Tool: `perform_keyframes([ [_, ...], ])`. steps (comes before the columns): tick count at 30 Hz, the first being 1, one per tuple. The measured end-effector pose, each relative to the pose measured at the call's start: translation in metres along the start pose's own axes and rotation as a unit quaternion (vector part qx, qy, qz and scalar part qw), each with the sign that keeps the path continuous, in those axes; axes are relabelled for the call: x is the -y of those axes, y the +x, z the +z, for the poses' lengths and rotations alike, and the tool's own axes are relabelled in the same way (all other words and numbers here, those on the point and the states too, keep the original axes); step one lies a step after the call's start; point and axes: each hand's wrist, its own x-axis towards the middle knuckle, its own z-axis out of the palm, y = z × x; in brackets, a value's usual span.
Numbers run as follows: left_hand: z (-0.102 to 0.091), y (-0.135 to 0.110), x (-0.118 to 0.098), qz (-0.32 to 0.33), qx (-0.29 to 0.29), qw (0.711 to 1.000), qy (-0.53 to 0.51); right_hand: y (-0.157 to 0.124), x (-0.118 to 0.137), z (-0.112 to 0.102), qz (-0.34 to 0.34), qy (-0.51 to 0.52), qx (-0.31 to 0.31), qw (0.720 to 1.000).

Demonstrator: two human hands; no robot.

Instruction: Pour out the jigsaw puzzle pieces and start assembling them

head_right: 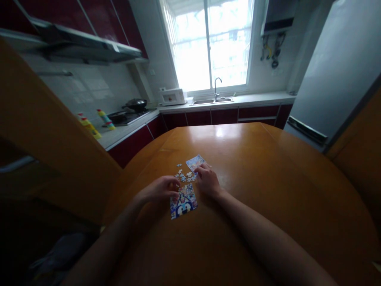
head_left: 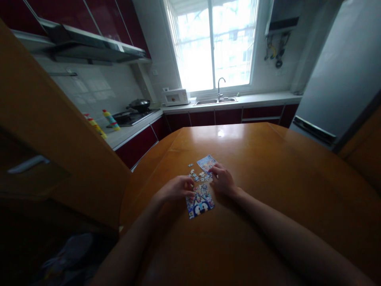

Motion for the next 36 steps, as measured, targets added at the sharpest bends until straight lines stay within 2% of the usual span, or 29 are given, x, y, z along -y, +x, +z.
perform_keyframes([
  [3,0.008,-0.008,-0.011,-0.015,0.034,0.998,0.054,-0.011,0.025,0.002,0.006,-0.045,0.034,0.998],
  [5,0.014,-0.009,-0.015,-0.049,0.047,0.994,0.086,-0.022,0.046,0.004,0.060,-0.080,0.070,0.993],
  [7,0.018,-0.009,-0.017,-0.079,0.040,0.990,0.110,-0.032,0.066,0.006,0.087,-0.108,0.133,0.981],
  [10,0.021,-0.007,-0.019,-0.088,0.023,0.988,0.122,-0.043,0.083,0.005,0.104,-0.134,0.186,0.968],
  [12,0.022,-0.006,-0.019,-0.084,0.023,0.990,0.111,-0.044,0.084,0.004,0.119,-0.125,0.193,0.966],
  [16,0.029,-0.002,-0.016,-0.059,0.024,0.996,0.056,-0.039,0.067,0.008,0.133,-0.087,0.169,0.973],
  [18,0.035,0.002,-0.014,-0.047,0.001,0.999,0.028,-0.035,0.059,0.012,0.133,-0.076,0.152,0.977],
  [20,0.040,0.007,-0.014,-0.061,-0.032,0.998,0.012,-0.029,0.055,0.014,0.140,-0.075,0.149,0.976],
  [25,0.048,0.016,-0.012,-0.087,-0.062,0.994,0.009,-0.018,0.055,0.013,0.139,-0.090,0.177,0.970],
  [36,0.042,0.015,-0.007,-0.028,-0.098,0.993,0.061,-0.014,0.047,0.007,0.077,-0.092,0.228,0.966],
])
